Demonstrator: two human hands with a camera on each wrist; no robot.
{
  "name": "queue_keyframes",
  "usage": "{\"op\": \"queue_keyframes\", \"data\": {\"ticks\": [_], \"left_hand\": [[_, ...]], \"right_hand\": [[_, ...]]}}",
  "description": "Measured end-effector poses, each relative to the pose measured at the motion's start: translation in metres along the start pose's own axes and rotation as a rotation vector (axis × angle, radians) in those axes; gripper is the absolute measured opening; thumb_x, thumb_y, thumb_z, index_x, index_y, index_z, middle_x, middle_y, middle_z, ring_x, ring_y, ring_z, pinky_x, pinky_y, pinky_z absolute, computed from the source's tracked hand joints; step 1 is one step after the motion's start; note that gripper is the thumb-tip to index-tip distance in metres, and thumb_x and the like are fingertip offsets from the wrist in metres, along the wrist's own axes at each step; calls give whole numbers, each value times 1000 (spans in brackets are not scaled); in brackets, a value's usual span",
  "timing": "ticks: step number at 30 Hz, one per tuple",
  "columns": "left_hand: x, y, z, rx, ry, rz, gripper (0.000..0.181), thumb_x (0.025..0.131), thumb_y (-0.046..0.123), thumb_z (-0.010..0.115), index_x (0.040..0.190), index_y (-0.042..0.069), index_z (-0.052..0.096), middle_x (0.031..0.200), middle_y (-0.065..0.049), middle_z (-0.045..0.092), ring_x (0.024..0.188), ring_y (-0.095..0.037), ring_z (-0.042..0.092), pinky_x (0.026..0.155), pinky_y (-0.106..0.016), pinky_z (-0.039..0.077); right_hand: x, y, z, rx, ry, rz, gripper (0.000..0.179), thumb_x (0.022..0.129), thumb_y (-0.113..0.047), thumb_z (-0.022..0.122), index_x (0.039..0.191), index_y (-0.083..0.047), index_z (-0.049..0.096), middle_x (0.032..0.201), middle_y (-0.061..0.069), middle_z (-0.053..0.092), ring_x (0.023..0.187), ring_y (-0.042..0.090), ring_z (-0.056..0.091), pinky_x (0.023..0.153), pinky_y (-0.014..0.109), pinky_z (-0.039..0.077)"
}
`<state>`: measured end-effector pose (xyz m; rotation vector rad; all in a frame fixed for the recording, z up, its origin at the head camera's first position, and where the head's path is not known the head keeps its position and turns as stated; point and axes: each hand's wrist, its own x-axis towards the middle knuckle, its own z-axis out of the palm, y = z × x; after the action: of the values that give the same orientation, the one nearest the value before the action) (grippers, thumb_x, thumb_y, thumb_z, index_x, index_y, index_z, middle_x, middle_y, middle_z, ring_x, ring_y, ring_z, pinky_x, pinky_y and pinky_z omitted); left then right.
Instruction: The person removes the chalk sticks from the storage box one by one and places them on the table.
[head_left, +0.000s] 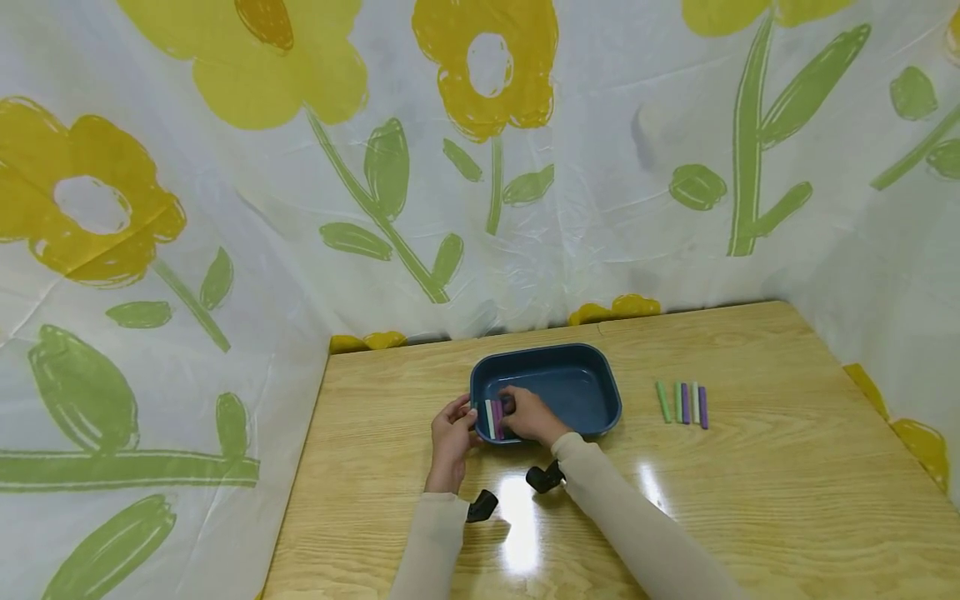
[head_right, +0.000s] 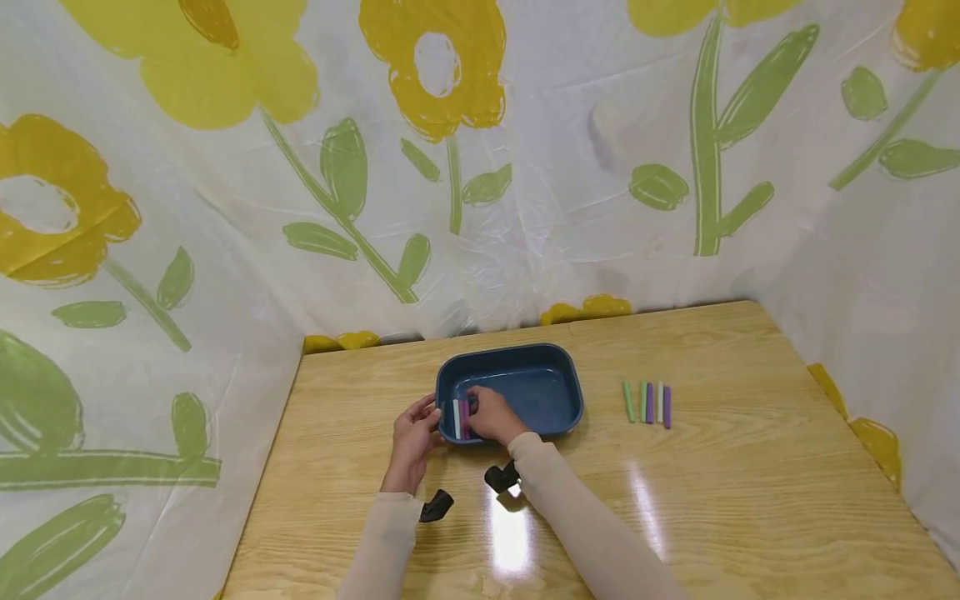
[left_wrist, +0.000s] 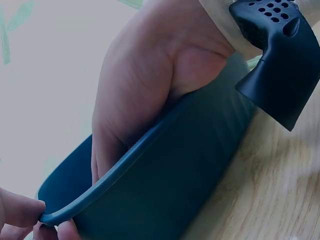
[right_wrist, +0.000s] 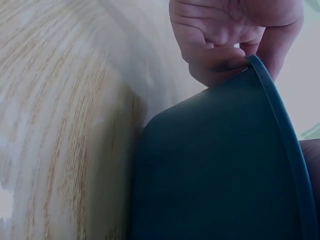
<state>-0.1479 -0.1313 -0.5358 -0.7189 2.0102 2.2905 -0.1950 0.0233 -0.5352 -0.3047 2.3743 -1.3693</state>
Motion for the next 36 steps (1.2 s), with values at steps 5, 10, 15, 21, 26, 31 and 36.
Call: {"op": "queue_keyframes", "data": {"ticks": [5, 10, 15, 21, 26, 31, 36], "left_hand": [[0, 2, 1, 1, 3, -2, 36, 104, -2, 58, 140, -3, 63, 107, -6, 54, 86, -17, 59, 55, -19, 50], [0, 5, 3, 0, -3, 0, 36, 104, -1, 59, 140, -3, 63, 108, -6, 53, 87, -17, 59, 55, -19, 50], [0, 5, 3, -15, -10, 9, 37, 104, -2, 58, 141, -5, 61, 107, -6, 53, 85, -16, 58, 54, -18, 49], [-1, 7, 4, -21, -9, 4, 37, 104, -2, 58, 141, -5, 61, 107, -6, 53, 85, -16, 58, 53, -18, 49], [0, 5, 4, -17, -7, 7, 37, 104, -2, 59, 140, -5, 62, 107, -6, 53, 86, -17, 59, 54, -19, 50], [0, 3, 4, -7, 10, -5, 36, 104, -2, 59, 140, -4, 63, 106, -7, 55, 86, -19, 59, 55, -20, 50], [0, 0, 3, 8, 27, -10, 35, 104, -2, 59, 139, -3, 64, 107, -7, 55, 85, -18, 59, 56, -21, 51]], "right_hand": [[8, 1, 3, -85, -5, -10, 58, 85, 5, 78, 140, 10, 58, 107, 20, 72, 95, 26, 66, 87, 42, 58], [9, -1, 3, -138, 14, -25, 46, 85, 3, 81, 128, 9, 65, 102, 17, 71, 90, 24, 65, 81, 39, 58], [4, -2, 2, -138, 49, -31, 34, 86, 1, 81, 116, 4, 64, 91, 12, 66, 80, 21, 61, 72, 34, 54], [-1, -3, 0, -112, 100, -52, 32, 86, 5, 79, 110, 0, 58, 85, 9, 64, 76, 19, 60, 67, 32, 52], [-2, -1, -2, -27, 167, -84, 31, 85, 8, 77, 111, -1, 61, 87, 10, 67, 77, 20, 62, 69, 36, 54], [-3, 3, -3, 122, 268, -135, 34, 84, 10, 77, 113, -2, 65, 92, 12, 67, 73, 19, 65, 65, 35, 57], [-16, 3, -8, 261, 334, -209, 36, 87, 13, 75, 120, 2, 65, 100, 17, 67, 74, 21, 69, 63, 34, 61]]}}
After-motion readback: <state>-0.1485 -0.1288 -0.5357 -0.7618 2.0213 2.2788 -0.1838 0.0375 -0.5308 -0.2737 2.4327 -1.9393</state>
